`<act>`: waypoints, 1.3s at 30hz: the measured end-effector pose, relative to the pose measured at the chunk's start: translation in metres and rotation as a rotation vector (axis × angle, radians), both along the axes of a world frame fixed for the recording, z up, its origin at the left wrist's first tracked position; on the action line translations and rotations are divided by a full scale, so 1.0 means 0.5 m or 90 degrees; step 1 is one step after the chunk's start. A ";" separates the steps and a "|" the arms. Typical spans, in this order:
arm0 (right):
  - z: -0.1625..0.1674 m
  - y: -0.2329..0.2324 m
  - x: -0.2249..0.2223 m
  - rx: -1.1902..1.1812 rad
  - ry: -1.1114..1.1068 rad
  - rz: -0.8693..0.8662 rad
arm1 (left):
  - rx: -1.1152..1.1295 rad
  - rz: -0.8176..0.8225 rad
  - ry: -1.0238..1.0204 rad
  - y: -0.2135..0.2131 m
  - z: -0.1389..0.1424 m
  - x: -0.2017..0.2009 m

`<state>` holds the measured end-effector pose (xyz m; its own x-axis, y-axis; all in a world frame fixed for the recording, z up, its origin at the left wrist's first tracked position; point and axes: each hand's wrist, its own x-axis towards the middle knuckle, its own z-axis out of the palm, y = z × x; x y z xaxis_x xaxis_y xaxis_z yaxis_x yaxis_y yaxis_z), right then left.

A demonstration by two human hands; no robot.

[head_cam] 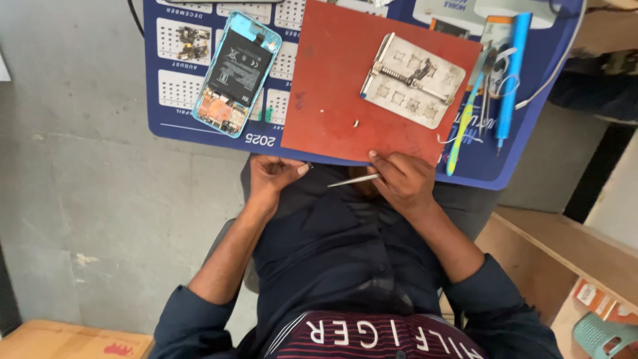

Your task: The person uses a hot air gun and tweezers to work on a small electronic component on a workbench. They apply a liquid from a spray bottle and continue manipulating the component with tweezers.

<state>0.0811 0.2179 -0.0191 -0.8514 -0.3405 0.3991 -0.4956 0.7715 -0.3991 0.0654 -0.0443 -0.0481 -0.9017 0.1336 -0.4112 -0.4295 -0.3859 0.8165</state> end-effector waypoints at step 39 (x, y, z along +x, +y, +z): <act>0.024 0.021 0.018 0.143 0.036 0.019 | -0.061 0.094 -0.076 0.043 -0.004 0.041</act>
